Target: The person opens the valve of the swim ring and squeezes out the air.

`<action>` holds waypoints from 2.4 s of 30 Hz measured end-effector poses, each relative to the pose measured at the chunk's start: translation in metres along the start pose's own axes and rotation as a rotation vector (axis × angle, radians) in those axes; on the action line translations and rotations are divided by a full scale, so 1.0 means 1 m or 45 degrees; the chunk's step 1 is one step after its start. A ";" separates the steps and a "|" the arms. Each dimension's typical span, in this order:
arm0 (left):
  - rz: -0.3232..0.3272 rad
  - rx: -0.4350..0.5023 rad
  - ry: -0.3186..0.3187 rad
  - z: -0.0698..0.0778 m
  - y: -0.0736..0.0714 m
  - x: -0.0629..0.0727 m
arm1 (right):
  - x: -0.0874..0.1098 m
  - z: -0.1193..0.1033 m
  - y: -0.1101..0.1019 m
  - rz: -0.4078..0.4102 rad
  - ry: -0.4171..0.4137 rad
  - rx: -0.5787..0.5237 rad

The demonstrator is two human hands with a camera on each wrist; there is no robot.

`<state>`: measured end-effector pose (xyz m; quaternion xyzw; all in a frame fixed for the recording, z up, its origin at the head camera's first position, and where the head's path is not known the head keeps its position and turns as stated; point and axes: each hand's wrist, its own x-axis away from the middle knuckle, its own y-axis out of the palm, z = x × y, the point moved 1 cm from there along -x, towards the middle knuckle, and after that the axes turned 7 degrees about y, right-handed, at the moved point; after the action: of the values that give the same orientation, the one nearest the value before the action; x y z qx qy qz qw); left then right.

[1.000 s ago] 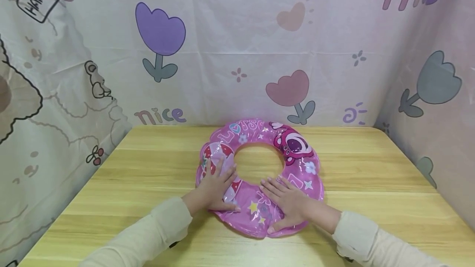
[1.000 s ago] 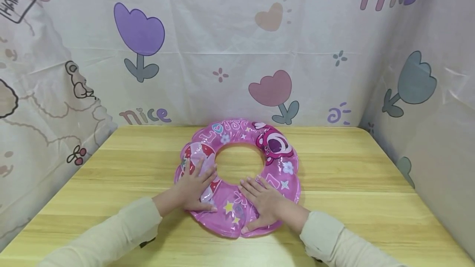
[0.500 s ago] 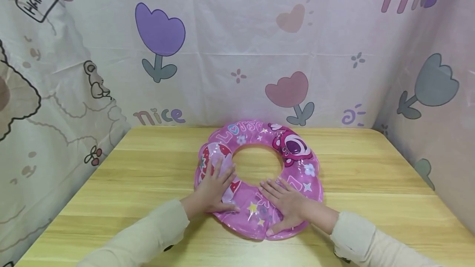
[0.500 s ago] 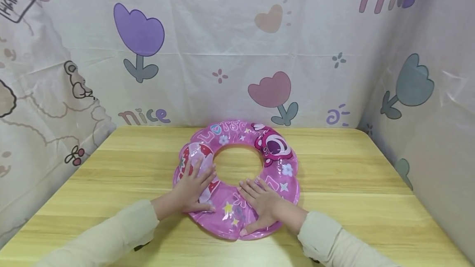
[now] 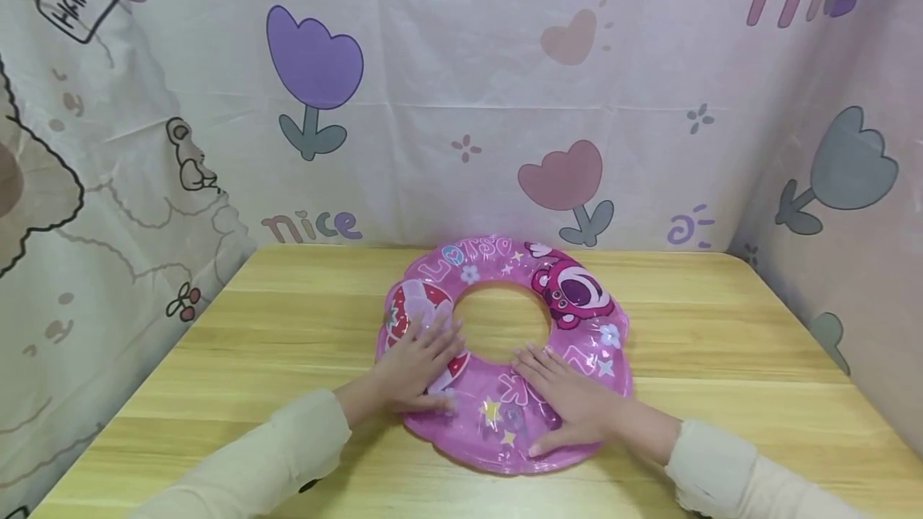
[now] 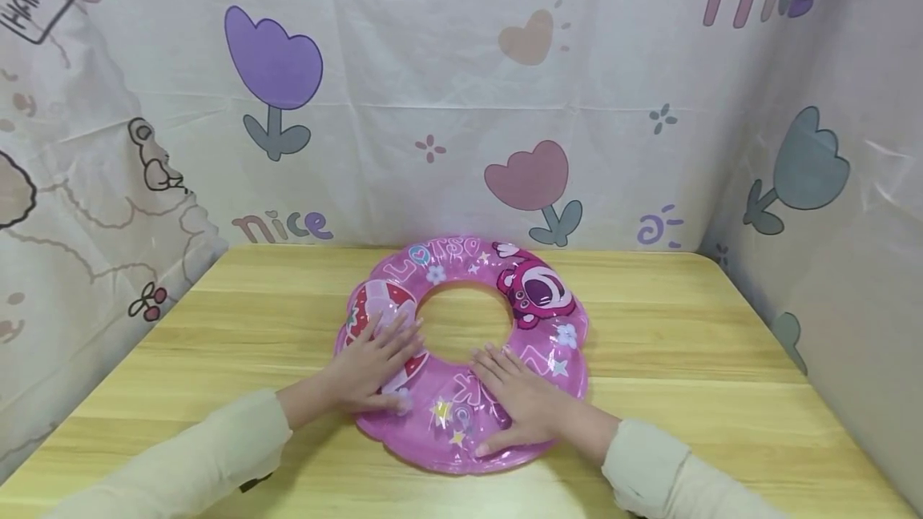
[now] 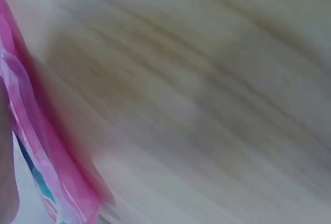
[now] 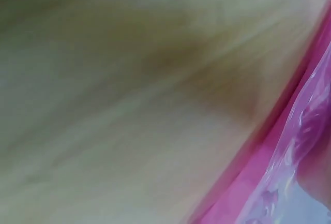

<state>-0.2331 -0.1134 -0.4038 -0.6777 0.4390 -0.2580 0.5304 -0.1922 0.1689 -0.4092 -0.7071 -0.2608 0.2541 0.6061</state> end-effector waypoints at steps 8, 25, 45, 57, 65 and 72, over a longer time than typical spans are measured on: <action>0.091 0.134 0.099 0.023 -0.009 -0.005 | 0.009 0.012 -0.012 0.159 -0.050 0.124; -0.061 0.496 -0.123 0.047 0.000 -0.014 | 0.012 0.030 0.001 0.216 -0.050 0.315; -0.242 0.368 -0.133 0.052 -0.001 -0.018 | 0.006 0.024 -0.004 -0.044 0.085 0.313; -0.326 0.326 -0.158 0.053 -0.006 -0.022 | 0.006 0.019 -0.011 -0.089 0.105 0.272; -0.344 0.300 -0.155 0.054 -0.012 -0.023 | 0.005 0.018 -0.011 -0.103 0.126 0.323; -0.290 0.217 -0.130 0.055 -0.007 -0.019 | 0.007 0.018 -0.007 0.008 0.100 0.426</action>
<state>-0.1950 -0.0692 -0.4122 -0.6879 0.3083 -0.3180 0.5750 -0.1991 0.1875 -0.4045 -0.6066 -0.1889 0.2680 0.7243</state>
